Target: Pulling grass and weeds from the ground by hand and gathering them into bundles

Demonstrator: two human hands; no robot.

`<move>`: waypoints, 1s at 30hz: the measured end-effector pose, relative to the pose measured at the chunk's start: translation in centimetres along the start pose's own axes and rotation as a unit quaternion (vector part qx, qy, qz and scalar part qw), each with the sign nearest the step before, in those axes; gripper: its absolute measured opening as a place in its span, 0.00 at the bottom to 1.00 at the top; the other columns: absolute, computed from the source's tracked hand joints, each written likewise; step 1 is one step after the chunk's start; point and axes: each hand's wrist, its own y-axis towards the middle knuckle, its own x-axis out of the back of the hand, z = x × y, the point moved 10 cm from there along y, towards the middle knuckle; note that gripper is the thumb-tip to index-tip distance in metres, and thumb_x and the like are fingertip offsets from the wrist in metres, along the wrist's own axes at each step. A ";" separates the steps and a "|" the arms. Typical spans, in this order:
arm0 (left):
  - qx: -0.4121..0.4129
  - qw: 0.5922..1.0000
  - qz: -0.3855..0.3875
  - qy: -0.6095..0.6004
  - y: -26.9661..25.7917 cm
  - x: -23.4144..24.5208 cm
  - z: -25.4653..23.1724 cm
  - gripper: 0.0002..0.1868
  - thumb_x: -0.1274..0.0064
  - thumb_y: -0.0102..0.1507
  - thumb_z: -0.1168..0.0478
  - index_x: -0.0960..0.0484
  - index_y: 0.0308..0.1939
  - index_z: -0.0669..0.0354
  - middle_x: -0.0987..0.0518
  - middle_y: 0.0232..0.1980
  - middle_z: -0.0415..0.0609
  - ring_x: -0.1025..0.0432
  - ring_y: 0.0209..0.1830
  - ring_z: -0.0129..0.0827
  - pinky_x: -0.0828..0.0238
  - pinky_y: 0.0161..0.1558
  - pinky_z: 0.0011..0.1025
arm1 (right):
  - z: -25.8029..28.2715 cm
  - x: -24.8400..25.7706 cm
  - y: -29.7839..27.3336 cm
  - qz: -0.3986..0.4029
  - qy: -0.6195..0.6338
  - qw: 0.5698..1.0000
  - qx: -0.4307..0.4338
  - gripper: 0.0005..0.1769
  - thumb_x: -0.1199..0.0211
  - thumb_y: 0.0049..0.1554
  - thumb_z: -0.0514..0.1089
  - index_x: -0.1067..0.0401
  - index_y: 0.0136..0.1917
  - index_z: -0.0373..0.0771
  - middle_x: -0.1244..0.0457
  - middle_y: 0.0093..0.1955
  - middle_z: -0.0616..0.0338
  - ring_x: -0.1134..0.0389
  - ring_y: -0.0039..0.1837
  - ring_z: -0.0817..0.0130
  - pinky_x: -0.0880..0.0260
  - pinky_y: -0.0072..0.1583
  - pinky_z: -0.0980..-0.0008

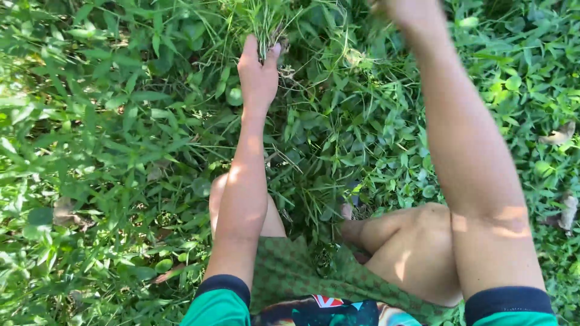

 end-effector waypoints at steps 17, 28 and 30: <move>0.064 0.992 -0.103 -0.024 1.2 11.3 4.1 0.18 0.41 0.67 0.52 0.17 0.51 0.63 0.15 0.47 0.49 0.22 0.45 0.34 0.26 0.53 0.35 | 16.5 -19.1 -2.7 0.127 -0.001 0.962 0.241 0.42 0.40 0.54 0.33 0.52 0.78 0.40 0.33 0.55 0.44 0.26 0.51 0.51 0.26 0.55 0.57; 0.061 0.979 -0.180 0.073 0.3 16.9 6.2 0.27 0.47 0.70 0.43 0.22 0.54 0.68 0.18 0.49 0.58 0.25 0.49 0.46 0.30 0.55 0.43 | 5.9 -35.9 -5.8 0.205 -0.521 0.690 0.458 0.13 0.40 0.50 0.43 0.21 0.48 0.45 0.35 0.66 0.59 0.33 0.65 0.56 0.31 0.61 0.54; 0.111 0.985 -0.104 0.081 -0.1 13.9 4.7 0.24 0.45 0.68 0.45 0.21 0.51 0.65 0.17 0.45 0.57 0.23 0.45 0.46 0.27 0.50 0.43 | 5.3 -35.8 -4.6 0.207 -0.534 0.696 0.433 0.13 0.41 0.51 0.43 0.21 0.49 0.46 0.34 0.66 0.59 0.33 0.65 0.56 0.31 0.61 0.54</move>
